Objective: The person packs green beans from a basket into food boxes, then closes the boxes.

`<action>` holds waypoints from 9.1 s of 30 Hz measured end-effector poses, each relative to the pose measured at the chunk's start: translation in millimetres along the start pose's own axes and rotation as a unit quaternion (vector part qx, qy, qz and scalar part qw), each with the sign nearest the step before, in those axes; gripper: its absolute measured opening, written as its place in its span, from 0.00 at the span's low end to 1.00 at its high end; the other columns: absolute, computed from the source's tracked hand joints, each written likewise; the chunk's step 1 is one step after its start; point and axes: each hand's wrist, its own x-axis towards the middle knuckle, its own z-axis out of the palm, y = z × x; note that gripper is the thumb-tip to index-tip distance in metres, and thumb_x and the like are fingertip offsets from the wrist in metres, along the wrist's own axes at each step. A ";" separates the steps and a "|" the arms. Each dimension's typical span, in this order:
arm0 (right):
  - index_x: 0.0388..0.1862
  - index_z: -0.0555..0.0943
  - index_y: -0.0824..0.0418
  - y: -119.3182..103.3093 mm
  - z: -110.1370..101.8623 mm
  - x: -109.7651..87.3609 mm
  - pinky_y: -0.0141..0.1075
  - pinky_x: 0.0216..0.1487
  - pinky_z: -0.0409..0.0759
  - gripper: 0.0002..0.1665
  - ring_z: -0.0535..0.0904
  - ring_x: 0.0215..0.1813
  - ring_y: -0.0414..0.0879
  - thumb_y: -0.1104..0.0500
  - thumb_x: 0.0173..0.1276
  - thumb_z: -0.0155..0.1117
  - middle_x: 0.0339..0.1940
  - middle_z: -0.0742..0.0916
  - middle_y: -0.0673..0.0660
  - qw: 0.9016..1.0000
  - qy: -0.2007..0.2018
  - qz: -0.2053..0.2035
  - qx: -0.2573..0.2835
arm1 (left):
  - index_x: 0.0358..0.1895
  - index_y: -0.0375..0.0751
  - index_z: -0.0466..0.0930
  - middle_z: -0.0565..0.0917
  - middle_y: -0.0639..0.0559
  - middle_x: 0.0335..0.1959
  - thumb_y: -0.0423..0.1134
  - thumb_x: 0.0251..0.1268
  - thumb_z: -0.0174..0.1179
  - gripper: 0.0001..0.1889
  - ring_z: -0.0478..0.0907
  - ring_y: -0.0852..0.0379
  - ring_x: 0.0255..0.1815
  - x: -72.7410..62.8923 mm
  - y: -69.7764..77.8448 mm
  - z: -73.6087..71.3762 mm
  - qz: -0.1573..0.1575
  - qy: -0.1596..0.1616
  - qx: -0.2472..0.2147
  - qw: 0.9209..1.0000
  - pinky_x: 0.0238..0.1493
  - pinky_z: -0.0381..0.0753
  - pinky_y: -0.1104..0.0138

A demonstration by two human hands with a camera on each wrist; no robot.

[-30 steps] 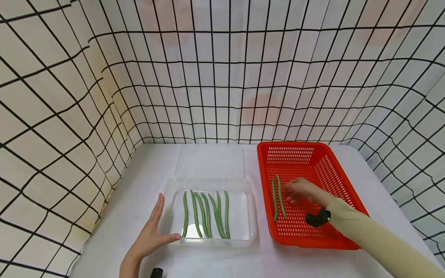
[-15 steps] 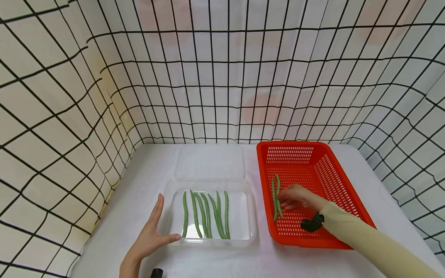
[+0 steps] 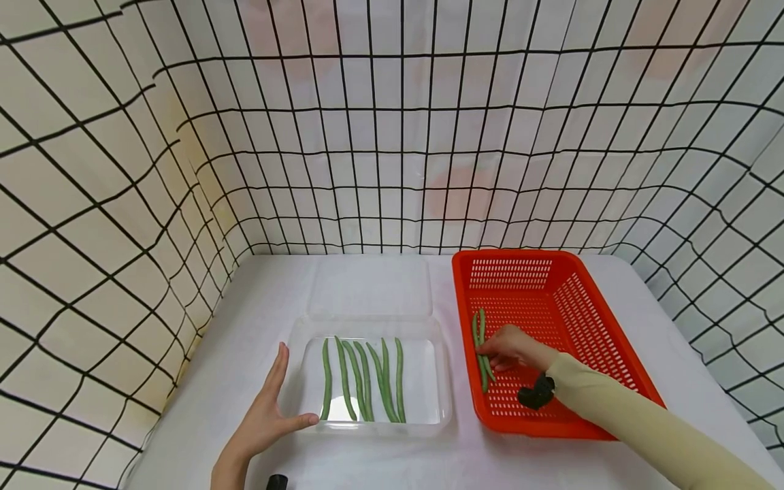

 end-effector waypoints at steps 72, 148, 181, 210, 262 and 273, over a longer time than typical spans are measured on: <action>0.40 0.82 0.77 -91.3 101.5 -55.1 0.42 0.37 0.81 0.14 0.85 0.28 0.49 0.64 0.64 0.64 0.28 0.86 0.65 0.974 -0.201 -0.081 0.065 | 0.76 0.57 0.33 0.37 0.49 0.77 0.43 0.35 0.80 0.68 0.37 0.41 0.74 2.2 3.2 1.3 -0.005 0.007 -0.002 1.000 0.62 0.45 0.35; 0.49 0.79 0.76 -27.1 -28.3 -7.9 0.41 0.38 0.82 0.19 0.83 0.28 0.46 0.59 0.69 0.60 0.29 0.86 0.60 0.995 -0.013 -0.039 0.090 | 0.76 0.58 0.32 0.35 0.54 0.77 0.44 0.38 0.79 0.68 0.37 0.40 0.74 0.8 1.9 1.4 0.002 -0.001 -0.001 1.000 0.61 0.45 0.34; 0.47 0.79 0.73 -112.0 71.5 -38.4 0.40 0.36 0.82 0.15 0.84 0.28 0.48 0.63 0.67 0.61 0.36 0.86 0.66 0.977 -0.155 -0.091 0.116 | 0.76 0.57 0.32 0.36 0.55 0.77 0.43 0.37 0.79 0.68 0.37 0.41 0.74 0.1 1.8 2.5 0.006 -0.001 -0.010 1.000 0.62 0.44 0.35; 0.52 0.75 0.73 -101.7 77.4 -44.8 0.42 0.35 0.83 0.20 0.84 0.35 0.53 0.58 0.70 0.58 0.41 0.84 0.66 0.977 -0.161 -0.140 0.032 | 0.77 0.57 0.34 0.36 0.55 0.77 0.44 0.37 0.79 0.67 0.37 0.42 0.74 2.1 1.8 0.5 0.004 0.002 0.002 1.000 0.62 0.46 0.35; 0.72 0.59 0.69 -150.5 80.1 111.5 0.53 0.58 0.66 0.39 0.64 0.65 0.63 0.54 0.69 0.59 0.66 0.70 0.70 0.872 -0.007 -0.144 -0.468 | 0.70 0.33 0.60 0.64 0.28 0.65 0.49 0.62 0.63 0.38 0.58 0.29 0.65 244.8 5.3 9.3 -0.195 -0.144 0.353 0.904 0.61 0.63 0.45; 0.68 0.69 0.65 -145.6 73.4 109.2 0.55 0.55 0.65 0.42 0.61 0.65 0.65 0.53 0.57 0.72 0.65 0.72 0.66 0.904 0.035 -0.171 -0.390 | 0.71 0.37 0.61 0.64 0.26 0.62 0.50 0.47 0.74 0.47 0.61 0.31 0.62 229.3 2.1 -2.5 -0.207 -0.048 0.272 0.939 0.56 0.67 0.45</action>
